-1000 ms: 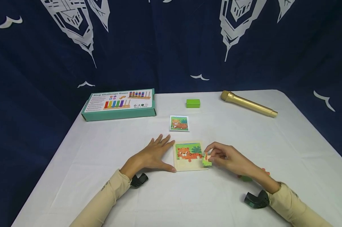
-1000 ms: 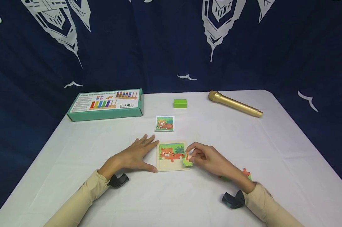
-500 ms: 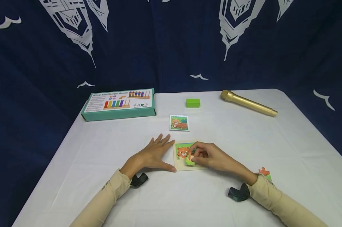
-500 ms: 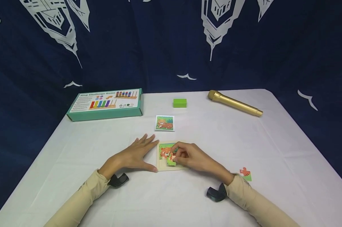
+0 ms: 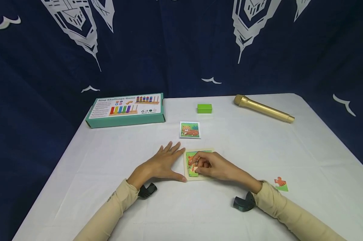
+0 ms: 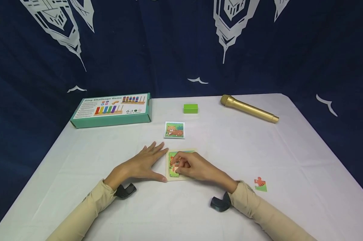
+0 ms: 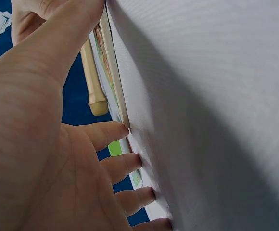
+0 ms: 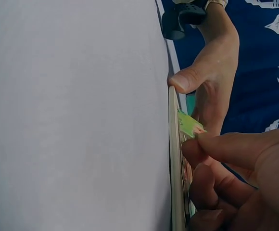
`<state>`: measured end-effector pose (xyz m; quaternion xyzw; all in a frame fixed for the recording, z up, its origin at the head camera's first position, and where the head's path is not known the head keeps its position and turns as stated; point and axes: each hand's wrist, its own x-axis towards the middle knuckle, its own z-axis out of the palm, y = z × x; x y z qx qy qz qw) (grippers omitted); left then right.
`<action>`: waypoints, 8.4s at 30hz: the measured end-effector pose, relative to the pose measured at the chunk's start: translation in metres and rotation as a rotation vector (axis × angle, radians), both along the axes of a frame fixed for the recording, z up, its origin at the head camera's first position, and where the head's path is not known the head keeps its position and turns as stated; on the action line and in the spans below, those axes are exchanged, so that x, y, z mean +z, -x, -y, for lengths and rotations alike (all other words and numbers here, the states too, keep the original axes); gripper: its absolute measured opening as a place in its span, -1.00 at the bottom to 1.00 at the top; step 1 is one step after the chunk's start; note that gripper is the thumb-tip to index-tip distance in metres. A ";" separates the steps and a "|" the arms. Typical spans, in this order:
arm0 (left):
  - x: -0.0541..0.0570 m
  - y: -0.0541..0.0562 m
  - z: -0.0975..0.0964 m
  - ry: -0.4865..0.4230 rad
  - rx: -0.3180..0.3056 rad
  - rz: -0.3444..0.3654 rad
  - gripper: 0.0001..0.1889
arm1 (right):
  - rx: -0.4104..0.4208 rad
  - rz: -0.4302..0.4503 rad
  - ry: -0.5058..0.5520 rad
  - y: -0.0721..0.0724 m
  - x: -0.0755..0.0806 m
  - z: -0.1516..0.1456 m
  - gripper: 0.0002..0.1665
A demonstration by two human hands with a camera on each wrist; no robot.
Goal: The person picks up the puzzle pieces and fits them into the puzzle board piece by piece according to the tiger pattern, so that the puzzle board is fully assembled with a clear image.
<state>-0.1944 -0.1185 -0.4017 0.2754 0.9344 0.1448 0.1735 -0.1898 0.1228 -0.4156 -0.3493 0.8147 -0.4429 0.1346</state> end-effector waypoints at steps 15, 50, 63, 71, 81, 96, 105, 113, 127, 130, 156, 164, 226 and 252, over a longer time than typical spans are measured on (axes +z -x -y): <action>0.000 0.000 0.001 -0.001 0.002 -0.001 0.16 | -0.019 -0.111 -0.072 -0.004 0.002 0.006 -0.79; -0.001 0.001 0.000 0.003 0.001 0.002 0.16 | -0.042 -0.283 -0.250 -0.005 0.001 0.002 -0.71; -0.001 0.001 -0.001 0.009 0.002 0.004 0.16 | -0.058 -0.358 -0.312 -0.006 0.002 0.000 -0.67; 0.000 0.001 -0.001 0.016 0.004 0.004 0.16 | -0.040 -0.389 -0.326 -0.005 0.003 -0.002 -0.69; -0.001 0.001 -0.001 0.014 0.005 0.002 0.17 | -0.030 -0.378 -0.330 -0.003 0.002 -0.004 -0.66; 0.000 0.001 -0.001 0.010 0.005 0.007 0.17 | 0.001 -0.354 -0.320 -0.004 0.001 -0.002 -0.59; -0.001 0.001 -0.001 0.013 0.006 0.001 0.17 | -0.004 -0.355 -0.312 -0.005 0.001 0.000 -0.74; -0.001 0.001 -0.001 0.020 0.002 -0.005 0.16 | -0.034 -0.363 -0.311 -0.006 0.000 0.000 -0.67; 0.000 0.000 0.001 -0.034 -0.014 0.015 0.03 | 0.001 -0.368 -0.307 -0.008 0.000 0.004 -0.61; 0.000 0.000 0.000 -0.054 -0.024 0.015 -0.06 | -0.009 -0.374 -0.312 -0.008 0.000 0.004 -0.61; 0.002 -0.001 0.000 -0.041 -0.017 0.015 -0.11 | -0.030 -0.390 -0.330 -0.007 0.001 0.000 -0.67; 0.001 -0.001 0.000 -0.047 -0.011 0.017 -0.11 | -0.051 -0.374 -0.311 -0.006 -0.001 0.000 -0.62; 0.000 0.000 -0.002 -0.045 -0.030 0.013 -0.11 | 0.036 -0.175 -0.025 0.004 -0.001 -0.018 -0.71; 0.002 -0.002 -0.002 -0.068 0.003 0.026 -0.04 | -0.270 -0.326 -0.146 -0.050 0.010 -0.163 -0.62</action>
